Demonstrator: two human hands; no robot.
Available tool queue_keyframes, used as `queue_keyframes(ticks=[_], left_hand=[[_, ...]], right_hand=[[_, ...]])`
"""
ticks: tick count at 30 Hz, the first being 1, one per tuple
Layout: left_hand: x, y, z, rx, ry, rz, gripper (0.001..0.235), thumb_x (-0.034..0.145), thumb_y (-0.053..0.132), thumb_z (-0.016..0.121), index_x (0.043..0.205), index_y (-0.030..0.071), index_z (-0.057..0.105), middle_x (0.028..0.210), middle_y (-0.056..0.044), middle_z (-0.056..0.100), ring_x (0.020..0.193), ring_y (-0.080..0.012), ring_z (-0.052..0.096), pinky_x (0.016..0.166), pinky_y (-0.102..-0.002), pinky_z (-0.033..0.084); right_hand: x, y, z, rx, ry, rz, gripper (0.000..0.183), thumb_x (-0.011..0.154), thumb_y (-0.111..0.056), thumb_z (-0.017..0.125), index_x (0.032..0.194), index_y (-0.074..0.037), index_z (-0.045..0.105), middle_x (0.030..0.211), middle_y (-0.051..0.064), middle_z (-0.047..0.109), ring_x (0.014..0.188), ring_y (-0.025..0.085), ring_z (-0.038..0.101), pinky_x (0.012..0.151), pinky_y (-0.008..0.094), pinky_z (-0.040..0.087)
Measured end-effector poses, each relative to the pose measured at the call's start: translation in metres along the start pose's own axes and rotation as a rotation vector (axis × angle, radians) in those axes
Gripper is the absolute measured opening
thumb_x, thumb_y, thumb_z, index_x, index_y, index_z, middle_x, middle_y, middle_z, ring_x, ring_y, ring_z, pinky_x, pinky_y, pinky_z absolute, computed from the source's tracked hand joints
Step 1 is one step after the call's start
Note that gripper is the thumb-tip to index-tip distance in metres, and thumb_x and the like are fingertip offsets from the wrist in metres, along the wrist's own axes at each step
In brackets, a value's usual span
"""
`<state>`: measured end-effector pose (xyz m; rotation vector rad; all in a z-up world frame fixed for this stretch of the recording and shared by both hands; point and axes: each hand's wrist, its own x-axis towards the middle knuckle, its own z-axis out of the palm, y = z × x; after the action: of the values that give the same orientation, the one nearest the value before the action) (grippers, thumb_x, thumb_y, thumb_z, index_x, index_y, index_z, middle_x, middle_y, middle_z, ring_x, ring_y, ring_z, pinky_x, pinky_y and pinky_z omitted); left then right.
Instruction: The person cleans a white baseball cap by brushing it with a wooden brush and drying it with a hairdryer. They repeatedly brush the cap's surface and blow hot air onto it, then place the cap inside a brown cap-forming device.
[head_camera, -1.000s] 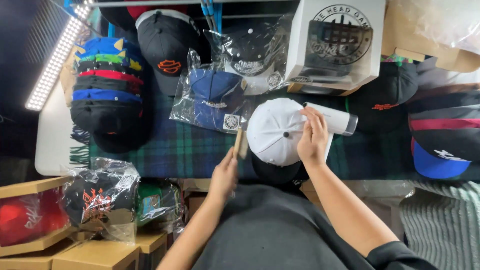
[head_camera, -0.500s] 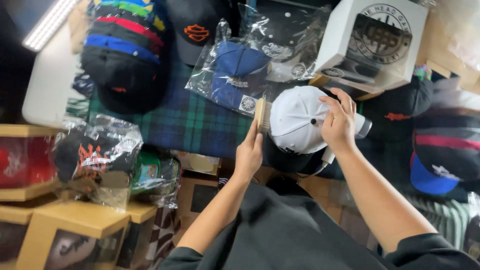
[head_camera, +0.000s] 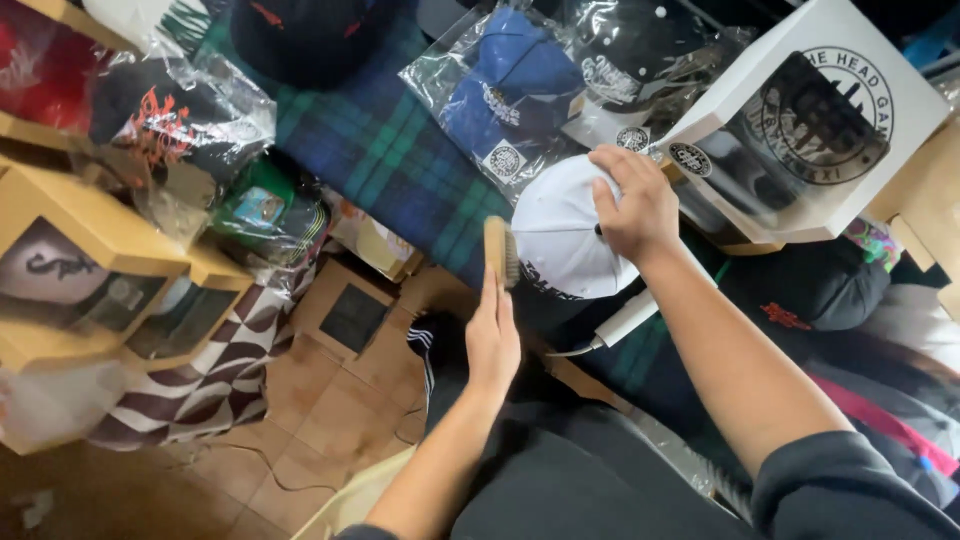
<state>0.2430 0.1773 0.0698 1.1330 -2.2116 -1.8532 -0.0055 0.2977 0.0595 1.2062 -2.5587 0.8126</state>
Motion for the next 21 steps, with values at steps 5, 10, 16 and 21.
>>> queue_keyframes(ticks=[5, 10, 16, 21], left_hand=[[0.009, 0.014, 0.015, 0.051, 0.159, -0.012, 0.055, 0.106, 0.029, 0.041, 0.16, 0.022, 0.033, 0.139, -0.027, 0.06, 0.13, -0.0407, 0.057, 0.112, -0.05, 0.044], [-0.094, -0.134, 0.057, 0.355, -0.081, 0.314, 0.056, 0.102, 0.026, 0.051, 0.157, 0.025, 0.039, 0.086, -0.011, 0.053, 0.074, -0.0358, 0.061, 0.065, -0.047, 0.052], [-0.046, -0.136, 0.031, 0.67, 0.452, 0.706, 0.033, 0.103, 0.043, 0.05, 0.12, 0.025, 0.072, 0.072, 0.0, 0.046, 0.058, -0.0192, 0.056, 0.049, -0.028, 0.05], [0.003, -0.113, -0.003, 0.653, 0.699, 0.451, 0.026, 0.106, 0.03, 0.052, 0.119, 0.015, 0.068, 0.074, -0.003, 0.05, 0.057, -0.0223, 0.057, 0.048, -0.032, 0.05]], right_hand=[[0.005, -0.005, -0.005, 0.023, -0.006, -0.007, 0.031, 0.102, -0.024, 0.061, 0.128, -0.013, 0.072, 0.125, 0.011, 0.071, 0.117, 0.032, 0.065, 0.103, 0.044, 0.049], [0.011, -0.026, -0.022, 0.071, -0.118, 0.15, 0.038, 0.098, -0.025, 0.049, 0.128, -0.011, 0.068, 0.133, 0.009, 0.068, 0.123, 0.031, 0.058, 0.1, 0.048, 0.046], [0.006, -0.007, -0.012, 0.041, -0.029, 0.014, 0.029, 0.105, -0.024, 0.058, 0.129, -0.013, 0.071, 0.126, 0.011, 0.07, 0.12, 0.032, 0.063, 0.107, 0.044, 0.047], [0.006, -0.004, -0.01, 0.044, -0.024, 0.008, 0.03, 0.104, -0.026, 0.057, 0.128, -0.014, 0.071, 0.125, 0.01, 0.071, 0.119, 0.031, 0.064, 0.108, 0.043, 0.045]])
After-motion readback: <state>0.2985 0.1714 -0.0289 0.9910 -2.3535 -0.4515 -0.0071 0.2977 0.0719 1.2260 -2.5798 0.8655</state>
